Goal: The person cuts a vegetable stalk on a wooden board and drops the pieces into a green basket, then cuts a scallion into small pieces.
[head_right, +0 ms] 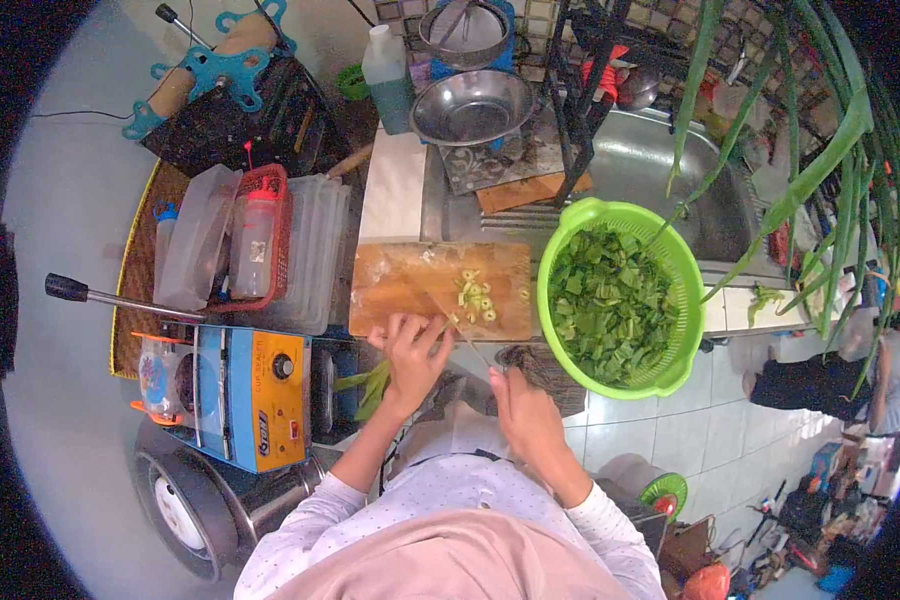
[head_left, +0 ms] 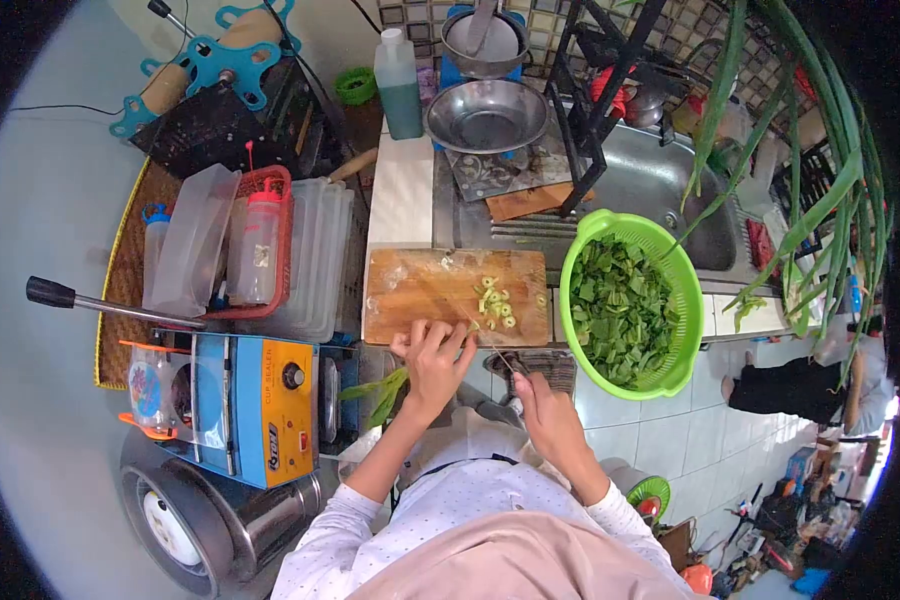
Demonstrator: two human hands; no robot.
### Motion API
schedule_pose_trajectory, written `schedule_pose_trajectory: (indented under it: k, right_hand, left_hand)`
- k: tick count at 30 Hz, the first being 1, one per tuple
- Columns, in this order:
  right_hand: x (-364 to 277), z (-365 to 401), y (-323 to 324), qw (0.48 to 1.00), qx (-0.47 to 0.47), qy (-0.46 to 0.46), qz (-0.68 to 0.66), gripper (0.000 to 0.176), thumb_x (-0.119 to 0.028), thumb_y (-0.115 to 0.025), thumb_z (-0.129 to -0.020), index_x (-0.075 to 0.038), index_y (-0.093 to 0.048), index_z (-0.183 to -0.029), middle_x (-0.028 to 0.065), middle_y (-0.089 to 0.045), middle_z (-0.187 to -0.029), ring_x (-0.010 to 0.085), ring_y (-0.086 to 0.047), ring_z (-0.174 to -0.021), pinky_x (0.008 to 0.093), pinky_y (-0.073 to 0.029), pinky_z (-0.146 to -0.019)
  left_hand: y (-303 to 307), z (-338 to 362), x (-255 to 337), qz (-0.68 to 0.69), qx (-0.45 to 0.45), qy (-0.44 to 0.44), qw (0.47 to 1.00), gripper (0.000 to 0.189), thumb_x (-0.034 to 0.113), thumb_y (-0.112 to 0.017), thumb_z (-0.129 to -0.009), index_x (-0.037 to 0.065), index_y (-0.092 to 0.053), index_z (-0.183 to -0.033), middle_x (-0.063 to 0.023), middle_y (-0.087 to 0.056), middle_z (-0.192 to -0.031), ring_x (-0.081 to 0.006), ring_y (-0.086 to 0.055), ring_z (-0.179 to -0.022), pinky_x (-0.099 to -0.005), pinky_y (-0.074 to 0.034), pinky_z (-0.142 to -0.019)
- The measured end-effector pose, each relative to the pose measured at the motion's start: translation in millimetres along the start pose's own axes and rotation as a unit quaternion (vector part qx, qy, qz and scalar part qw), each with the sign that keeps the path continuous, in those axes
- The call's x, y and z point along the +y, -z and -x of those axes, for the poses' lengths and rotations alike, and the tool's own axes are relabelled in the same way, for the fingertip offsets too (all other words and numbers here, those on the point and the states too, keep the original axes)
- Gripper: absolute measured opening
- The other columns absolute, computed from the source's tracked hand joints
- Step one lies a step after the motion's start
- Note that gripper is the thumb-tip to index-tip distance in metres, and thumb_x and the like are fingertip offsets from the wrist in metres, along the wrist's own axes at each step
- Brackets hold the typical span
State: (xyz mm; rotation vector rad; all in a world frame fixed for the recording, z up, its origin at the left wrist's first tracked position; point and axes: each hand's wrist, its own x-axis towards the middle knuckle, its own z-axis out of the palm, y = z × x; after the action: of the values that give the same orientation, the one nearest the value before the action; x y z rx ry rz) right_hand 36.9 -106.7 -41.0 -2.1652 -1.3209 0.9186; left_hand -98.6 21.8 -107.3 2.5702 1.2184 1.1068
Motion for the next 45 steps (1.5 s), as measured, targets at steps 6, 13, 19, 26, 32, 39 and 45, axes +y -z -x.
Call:
schedule_pose_trajectory:
  k: [6,13,19,26,32,39,45]
  right_hand:
    - [1,-3,-2,0.999,0.002,0.022,0.044,0.037,-0.034,-0.037,-0.100,-0.001,-0.053,-0.099,0.0283,-0.060,-0.067,0.0484,-0.059,-0.064,0.0566,-0.046,-0.058]
    - [-7,-16,5,0.999,0.000,0.051,0.013,0.037,-0.032,-0.039,-0.100,0.001,-0.056,-0.099,0.0293,-0.060,-0.069,0.0483,-0.059,-0.066,0.0556,-0.047,-0.059]
    - [-7,-26,4,0.998,-0.024,0.048,0.038,0.036,-0.031,-0.039,-0.099,0.001,-0.056,-0.099,0.0296,-0.060,-0.069,0.0491,-0.059,-0.067,0.0556,-0.047,-0.059]
    - [-6,-22,4,0.998,-0.016,0.054,-0.022,0.038,-0.032,-0.039,-0.099,0.003,-0.054,-0.096,0.0308,-0.059,-0.068,0.0509,-0.057,-0.067,0.0569,-0.045,-0.060]
    - [-10,-37,-3,0.999,-0.024,0.041,0.014,0.038,-0.031,-0.038,-0.100,0.003,-0.054,-0.094,0.0308,-0.058,-0.068,0.0507,-0.057,-0.067,0.0571,-0.044,-0.060]
    - [-7,-38,-15,0.997,0.016,0.068,0.033,0.038,-0.032,-0.039,-0.100,0.002,-0.056,-0.093,0.0297,-0.059,-0.066,0.0489,-0.059,-0.066,0.0551,-0.048,-0.059]
    - [-9,-27,-10,0.998,0.003,0.053,0.039,0.038,-0.031,-0.038,-0.100,0.002,-0.056,-0.093,0.0294,-0.061,-0.069,0.0487,-0.060,-0.065,0.0559,-0.048,-0.058]
  left_hand:
    - [-1,1,-2,0.013,0.012,-0.007,1.000,0.016,0.018,-0.075,-0.071,0.012,-0.070,-0.085,0.0032,-0.054,-0.074,-0.0169,-0.051,-0.080,-0.0389,-0.024,-0.073]
    - [-1,1,0,0.025,0.013,0.024,0.999,0.010,0.016,-0.076,-0.071,0.014,-0.070,-0.079,0.0041,-0.053,-0.068,-0.0150,-0.051,-0.074,-0.0375,-0.024,-0.073]
    - [-4,4,0,0.037,0.012,0.029,0.999,0.013,0.016,-0.075,-0.072,0.015,-0.071,-0.084,0.0061,-0.054,-0.070,-0.0139,-0.051,-0.076,-0.0384,-0.023,-0.073]
    - [-6,6,3,0.040,0.022,0.038,0.998,0.014,0.015,-0.076,-0.070,0.015,-0.071,-0.083,0.0047,-0.053,-0.070,-0.0146,-0.050,-0.075,-0.0377,-0.024,-0.074]
    - [-8,5,1,0.024,0.028,0.034,0.999,0.015,0.016,-0.076,-0.069,0.016,-0.071,-0.083,0.0044,-0.053,-0.070,-0.0148,-0.050,-0.075,-0.0375,-0.023,-0.073]
    - [-9,7,0,0.044,0.024,0.032,0.998,0.011,0.017,-0.073,-0.074,0.017,-0.070,-0.084,0.0055,-0.051,-0.071,-0.0144,-0.050,-0.076,-0.0383,-0.023,-0.072]
    - [-8,4,-1,0.030,0.031,0.027,0.999,0.009,0.018,-0.073,-0.074,0.017,-0.070,-0.083,0.0056,-0.052,-0.070,-0.0143,-0.050,-0.075,-0.0377,-0.024,-0.071]
